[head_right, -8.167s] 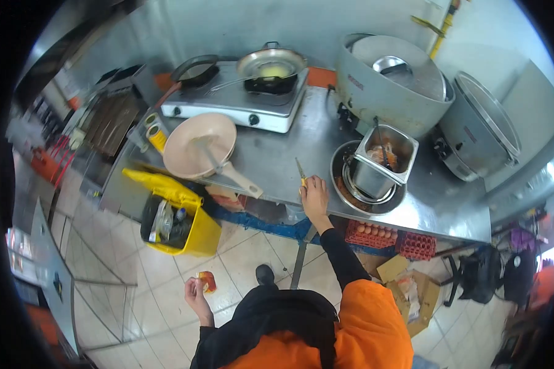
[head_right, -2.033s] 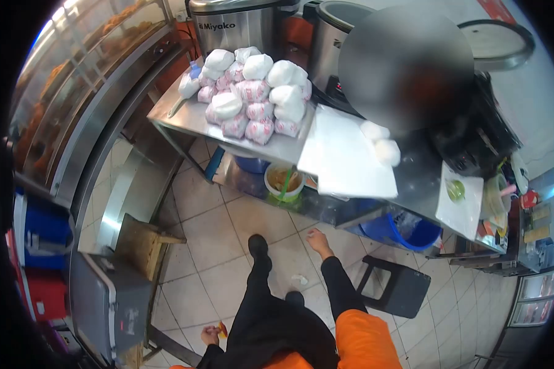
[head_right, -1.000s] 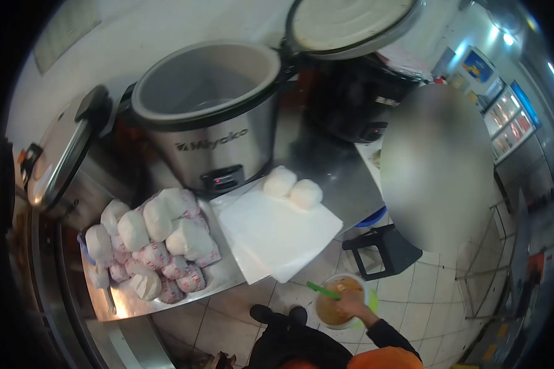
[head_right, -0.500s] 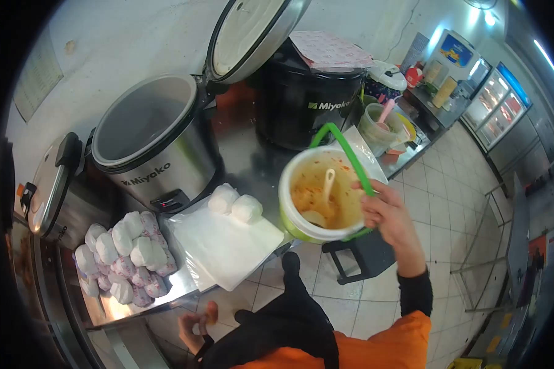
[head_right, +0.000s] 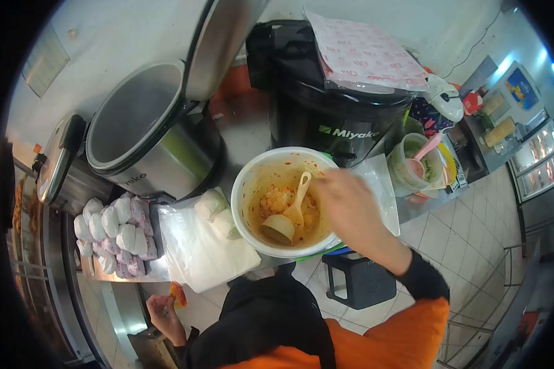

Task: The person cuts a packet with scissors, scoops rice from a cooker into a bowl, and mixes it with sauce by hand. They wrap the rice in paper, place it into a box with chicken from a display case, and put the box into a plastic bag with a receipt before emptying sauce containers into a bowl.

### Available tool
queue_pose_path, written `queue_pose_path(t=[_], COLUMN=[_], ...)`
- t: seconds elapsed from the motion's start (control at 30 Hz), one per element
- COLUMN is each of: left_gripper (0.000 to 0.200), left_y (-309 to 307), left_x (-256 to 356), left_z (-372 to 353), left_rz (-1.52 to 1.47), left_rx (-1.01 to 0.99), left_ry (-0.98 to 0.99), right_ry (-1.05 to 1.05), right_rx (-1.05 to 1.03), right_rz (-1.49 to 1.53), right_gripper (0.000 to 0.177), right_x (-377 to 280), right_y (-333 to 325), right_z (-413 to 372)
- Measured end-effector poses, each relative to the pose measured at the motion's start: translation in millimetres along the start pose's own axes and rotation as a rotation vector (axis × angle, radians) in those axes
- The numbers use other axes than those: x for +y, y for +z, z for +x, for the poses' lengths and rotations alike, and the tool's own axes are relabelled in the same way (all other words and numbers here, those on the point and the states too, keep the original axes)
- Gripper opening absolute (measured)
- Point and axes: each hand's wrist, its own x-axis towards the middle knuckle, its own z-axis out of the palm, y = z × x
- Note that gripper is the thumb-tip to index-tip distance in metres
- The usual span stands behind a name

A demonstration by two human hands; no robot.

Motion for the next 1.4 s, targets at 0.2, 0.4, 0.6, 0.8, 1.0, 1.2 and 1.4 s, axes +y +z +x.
queue_pose_path(t=[0.2,0.4,0.6,0.8,1.0,1.2,1.4], left_gripper=[0.021,0.023,0.022,0.023,0.023,0.021,0.02], left_y=[22,17,3,13,18,23,27], left_x=[22,13,5,0,8,13,21], left_z=[6,1,8,33,56,72,71], left_rz=[0.013,0.025,0.019,0.004,0.013,0.026,0.001], left_rx=[0.012,0.075,0.17,0.105,0.028,0.015,0.032], left_ry=[0.054,0.026,-0.041,0.017,0.121,0.154,0.178], right_ry=[-0.358,-0.387,-0.465,-0.183,0.061,0.36,0.277], right_rx=[-1.349,-1.486,-1.299,-0.999,-1.079,-1.03,-0.692], right_rz=[-0.501,-0.848,-0.657,0.072,0.298,0.931,0.903], right_gripper=[0.024,0.028,0.029,0.033,0.042,0.046,0.036], right_x=[-16,-38,-9,-37,-12,32,20], right_y=[133,186,187,127,103,-1,25], right_z=[99,84,85,83,96,114,188])
